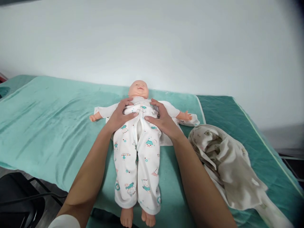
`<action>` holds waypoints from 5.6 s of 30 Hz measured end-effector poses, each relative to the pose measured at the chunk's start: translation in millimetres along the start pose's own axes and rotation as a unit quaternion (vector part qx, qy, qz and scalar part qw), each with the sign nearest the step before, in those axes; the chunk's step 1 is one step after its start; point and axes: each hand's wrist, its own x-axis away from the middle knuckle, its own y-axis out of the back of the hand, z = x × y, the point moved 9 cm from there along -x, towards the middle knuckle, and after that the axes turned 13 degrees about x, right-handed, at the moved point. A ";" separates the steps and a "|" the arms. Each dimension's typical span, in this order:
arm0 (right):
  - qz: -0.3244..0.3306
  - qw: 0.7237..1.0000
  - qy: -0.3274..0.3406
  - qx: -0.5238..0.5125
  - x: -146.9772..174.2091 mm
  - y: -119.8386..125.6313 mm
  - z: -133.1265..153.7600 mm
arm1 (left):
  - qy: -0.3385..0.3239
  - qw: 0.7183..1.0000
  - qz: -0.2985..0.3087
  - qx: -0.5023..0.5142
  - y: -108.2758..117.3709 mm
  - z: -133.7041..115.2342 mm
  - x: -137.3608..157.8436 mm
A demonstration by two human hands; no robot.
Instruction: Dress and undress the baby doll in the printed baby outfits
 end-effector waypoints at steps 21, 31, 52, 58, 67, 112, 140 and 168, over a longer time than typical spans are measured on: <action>-0.027 0.992 0.051 0.109 13.1 4.8 47.9 | -0.184 0.937 -0.052 -0.294 -10.1 -30.8 19.8; -0.087 0.994 0.072 0.000 61.6 24.9 27.8 | -0.291 0.904 -0.077 -0.304 -4.3 -28.8 24.7; -0.028 0.997 -0.066 -0.015 82.6 -5.9 0.6 | -0.296 0.929 -0.119 -0.190 4.2 -31.6 39.9; -0.071 0.995 -0.063 0.035 82.7 -2.6 3.1 | -0.275 0.939 -0.124 -0.164 -1.7 -30.3 116.5; -0.102 0.993 -0.048 0.032 88.4 0.1 7.7 | -0.155 0.971 -0.147 -0.111 -0.4 -4.8 140.7; -0.038 0.996 -0.079 0.001 76.6 -20.2 -10.0 | -0.060 0.987 -0.138 -0.049 -4.3 17.9 116.8; -0.012 0.997 -0.058 0.045 146.5 -37.6 24.9 | -0.085 0.994 -0.048 -0.054 -14.8 9.2 190.4; 0.044 0.958 -0.016 0.282 195.6 -33.3 75.8 | -0.079 0.976 0.043 -0.197 -18.0 -20.2 204.8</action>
